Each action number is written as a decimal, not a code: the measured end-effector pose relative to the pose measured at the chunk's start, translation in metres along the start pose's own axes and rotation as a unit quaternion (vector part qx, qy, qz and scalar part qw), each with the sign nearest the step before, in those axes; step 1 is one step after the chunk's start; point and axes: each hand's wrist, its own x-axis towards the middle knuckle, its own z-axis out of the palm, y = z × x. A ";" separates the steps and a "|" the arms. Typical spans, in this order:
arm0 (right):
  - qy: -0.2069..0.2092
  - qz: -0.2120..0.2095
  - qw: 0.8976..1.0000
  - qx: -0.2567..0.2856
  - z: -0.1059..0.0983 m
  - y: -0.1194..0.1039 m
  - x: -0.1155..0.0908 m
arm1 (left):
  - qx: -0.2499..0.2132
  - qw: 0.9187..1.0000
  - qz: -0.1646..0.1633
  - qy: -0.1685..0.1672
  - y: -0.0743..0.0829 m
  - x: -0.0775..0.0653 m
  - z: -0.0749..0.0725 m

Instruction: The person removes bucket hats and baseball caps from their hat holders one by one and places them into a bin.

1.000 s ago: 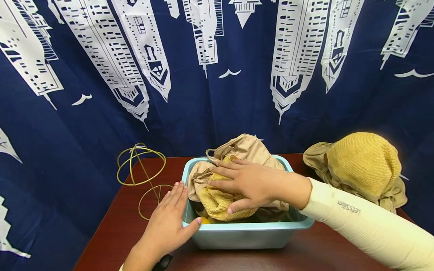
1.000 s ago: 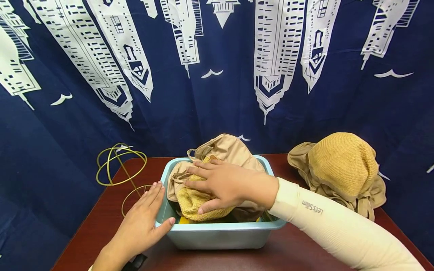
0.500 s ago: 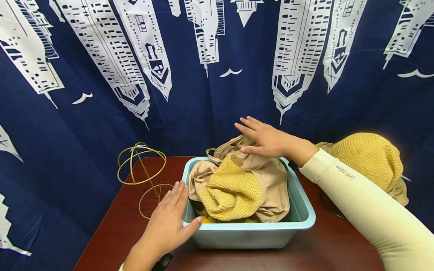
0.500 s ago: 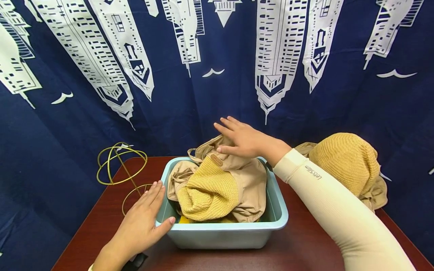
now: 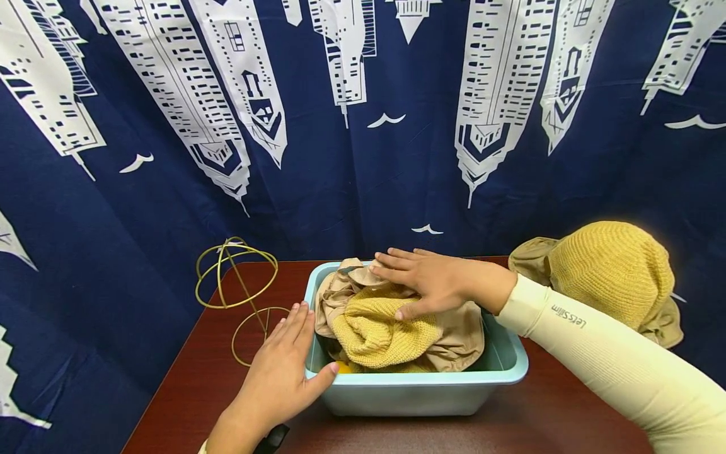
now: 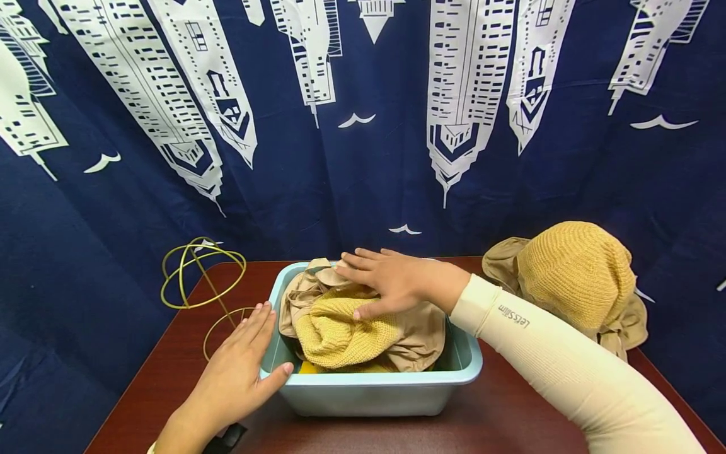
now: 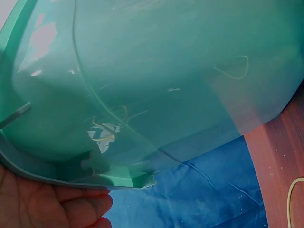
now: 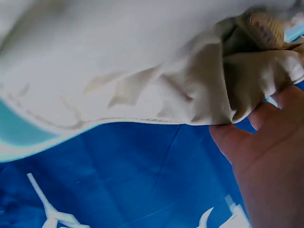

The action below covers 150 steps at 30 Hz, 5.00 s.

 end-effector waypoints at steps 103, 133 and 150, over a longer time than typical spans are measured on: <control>0.346 0.207 0.907 -0.121 0.008 0.104 -0.231 | -0.003 1.000 -0.002 0.013 0.002 0.000 0.001; 0.314 0.331 0.884 -0.105 0.024 0.136 -0.237 | -0.001 1.000 0.001 0.030 0.000 0.004 0.001; 0.300 0.346 0.883 -0.104 0.032 0.132 -0.236 | -0.005 1.000 -0.005 0.021 0.001 -0.001 0.002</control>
